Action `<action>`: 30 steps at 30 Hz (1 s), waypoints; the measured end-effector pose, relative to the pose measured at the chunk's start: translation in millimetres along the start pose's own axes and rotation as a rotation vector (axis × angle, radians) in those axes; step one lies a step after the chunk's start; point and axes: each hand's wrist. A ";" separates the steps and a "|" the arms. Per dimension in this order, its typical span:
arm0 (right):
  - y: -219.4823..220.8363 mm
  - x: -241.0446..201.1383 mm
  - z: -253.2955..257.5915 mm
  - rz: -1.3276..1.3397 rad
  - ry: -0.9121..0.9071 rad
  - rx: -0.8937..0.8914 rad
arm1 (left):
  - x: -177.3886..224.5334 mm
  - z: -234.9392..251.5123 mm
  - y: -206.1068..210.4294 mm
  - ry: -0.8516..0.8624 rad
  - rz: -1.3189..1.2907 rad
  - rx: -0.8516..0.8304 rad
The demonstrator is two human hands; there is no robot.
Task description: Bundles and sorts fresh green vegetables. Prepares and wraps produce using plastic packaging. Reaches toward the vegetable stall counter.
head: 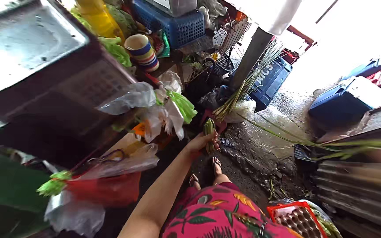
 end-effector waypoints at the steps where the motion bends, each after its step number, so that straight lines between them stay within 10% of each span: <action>1: 40.7 -13.3 32.3 0.014 -0.010 -0.081 | 8.2 -15.6 7.8 0.029 -0.033 -0.049; 5: 139.8 0.7 84.3 0.122 -0.153 -0.380 | 28.1 -68.2 24.3 0.117 -0.066 -0.221; 12: 171.5 -29.2 133.6 0.134 -0.304 -0.609 | 36.7 -131.2 29.3 0.303 0.160 -0.247; 30: 136.9 -51.3 172.3 0.014 -0.629 -0.409 | 50.5 -164.4 33.1 0.385 0.398 -0.547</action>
Point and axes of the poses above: each hand's wrist, its own z-axis towards the middle knuckle, its own y-axis out of the palm, x = y × z, and after that the axes turned 13 degrees about z, right-handed
